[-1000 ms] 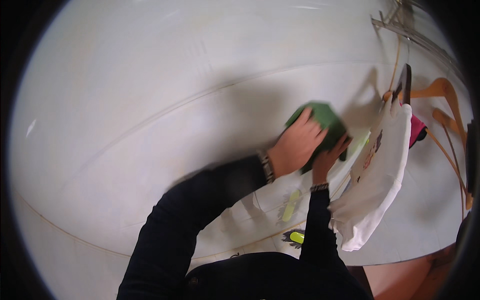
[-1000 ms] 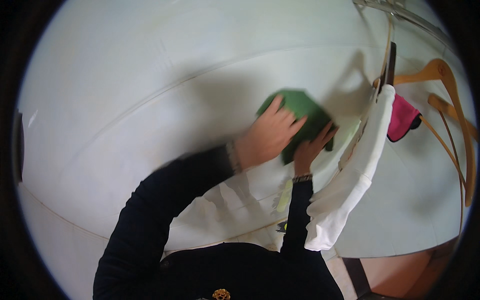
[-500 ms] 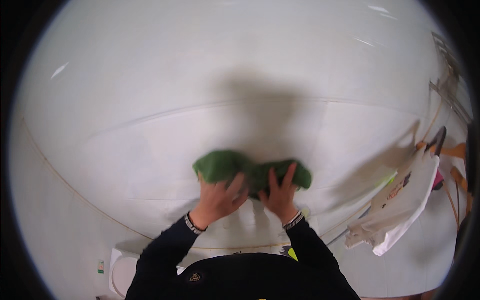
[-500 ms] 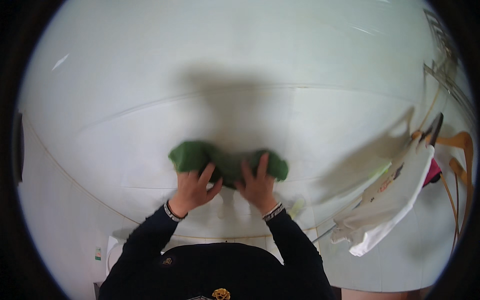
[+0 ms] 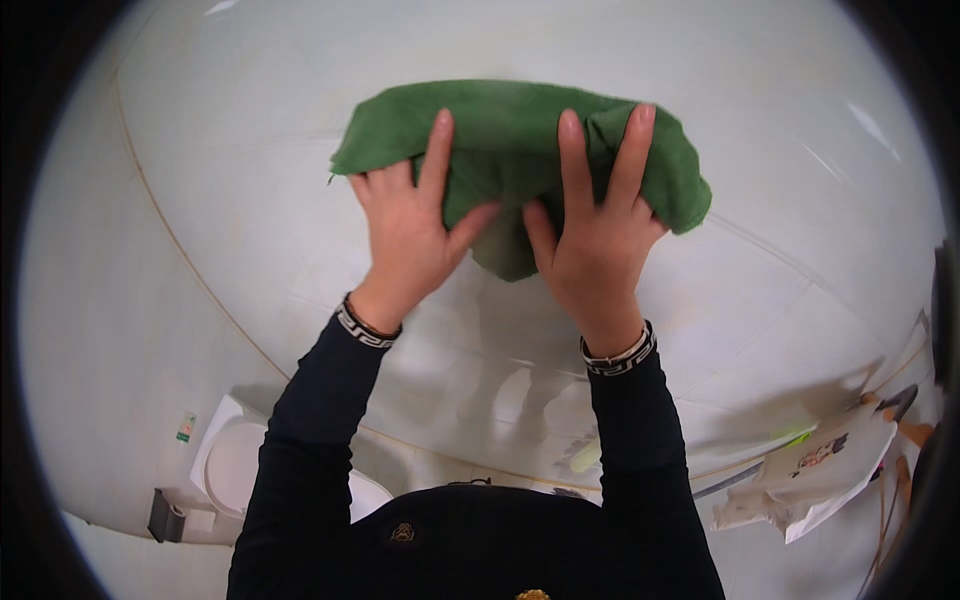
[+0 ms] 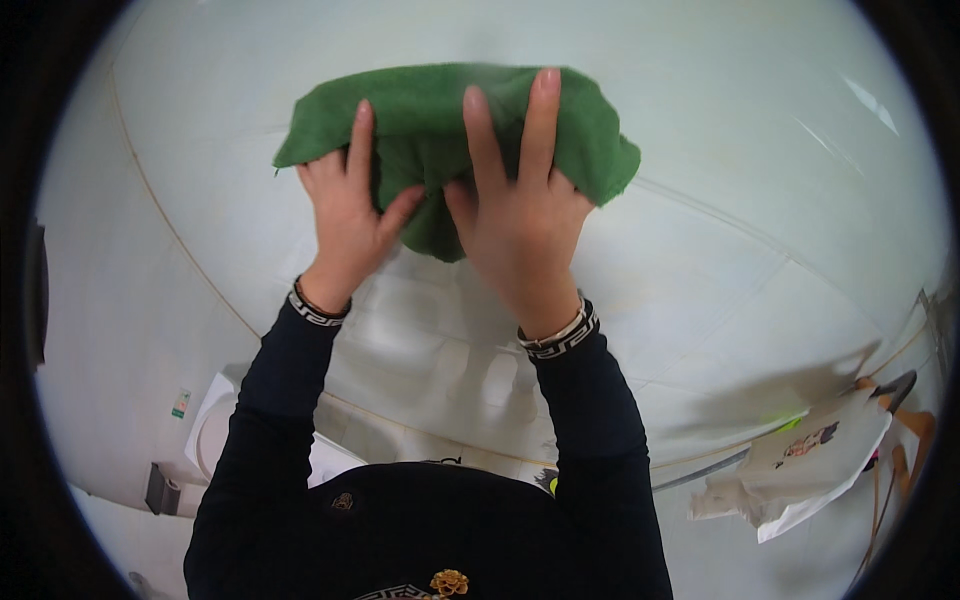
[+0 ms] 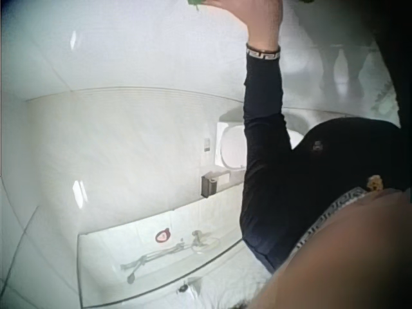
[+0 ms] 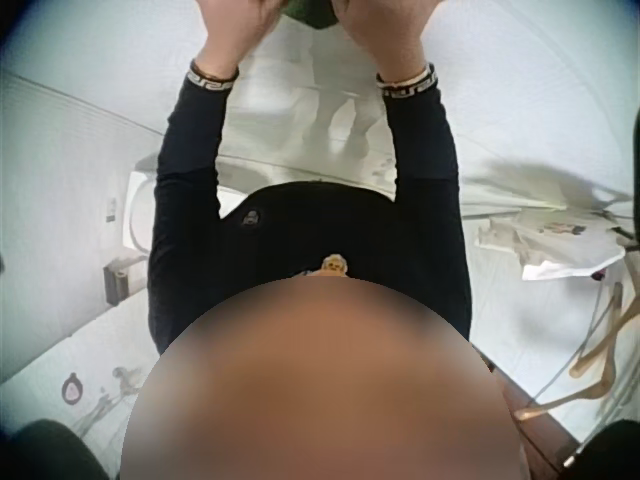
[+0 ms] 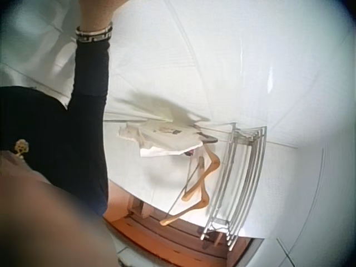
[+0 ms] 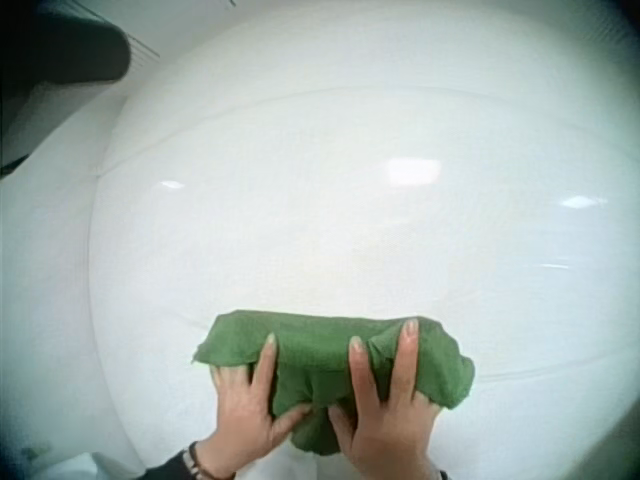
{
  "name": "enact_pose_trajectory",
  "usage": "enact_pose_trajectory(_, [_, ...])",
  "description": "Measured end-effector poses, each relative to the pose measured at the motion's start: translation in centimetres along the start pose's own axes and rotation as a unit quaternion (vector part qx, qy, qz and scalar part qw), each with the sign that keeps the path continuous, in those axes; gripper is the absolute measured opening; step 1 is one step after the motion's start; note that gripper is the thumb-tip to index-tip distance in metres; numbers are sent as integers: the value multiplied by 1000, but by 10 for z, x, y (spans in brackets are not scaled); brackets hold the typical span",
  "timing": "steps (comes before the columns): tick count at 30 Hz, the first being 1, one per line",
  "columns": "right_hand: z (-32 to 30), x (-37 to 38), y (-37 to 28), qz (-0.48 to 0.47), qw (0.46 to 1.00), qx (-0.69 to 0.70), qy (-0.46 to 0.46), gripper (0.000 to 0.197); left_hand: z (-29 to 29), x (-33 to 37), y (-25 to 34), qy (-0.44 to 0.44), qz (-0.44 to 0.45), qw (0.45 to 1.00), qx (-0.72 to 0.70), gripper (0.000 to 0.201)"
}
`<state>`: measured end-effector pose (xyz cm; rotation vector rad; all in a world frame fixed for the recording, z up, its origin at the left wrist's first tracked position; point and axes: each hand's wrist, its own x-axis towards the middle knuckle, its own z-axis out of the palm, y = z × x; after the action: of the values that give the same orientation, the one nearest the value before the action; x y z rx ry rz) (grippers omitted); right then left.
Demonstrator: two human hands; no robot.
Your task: The person wipes a countertop and several items including a kettle, cups, and a tray with a green cloth. Then they move to the bathroom and wipe the door, walls, and toilet, including the seat and bowl, using the same cloth.
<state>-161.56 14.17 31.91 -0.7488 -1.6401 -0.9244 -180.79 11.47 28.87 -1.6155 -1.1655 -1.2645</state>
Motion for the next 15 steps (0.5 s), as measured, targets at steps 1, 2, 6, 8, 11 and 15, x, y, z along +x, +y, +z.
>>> enact_pose_trajectory(1, [-1,-15,-10,25,997,36,-69,70,4,-15,-1,-25,-22,999,2,92])
enact_pose_trajectory(2, [-2,-34,-18,49,985,61,-157,71,9,-35,-3,-66,-62,996,12,93])
enact_pose_trajectory(6, [-2,-134,-32,-48,954,104,-277,55,16,-163,3,-147,-132,980,-36,92])
enact_pose_trajectory(8, [-5,-181,-39,-124,928,106,-336,52,11,-225,8,-206,-153,965,-48,84])
enact_pose_trajectory(11, [-5,-215,-54,-169,904,97,-380,52,1,-279,10,-248,-202,944,-81,85])
enact_pose_trajectory(15, [23,-181,-90,-211,908,113,-343,48,5,-271,-12,-160,-289,942,-52,90])
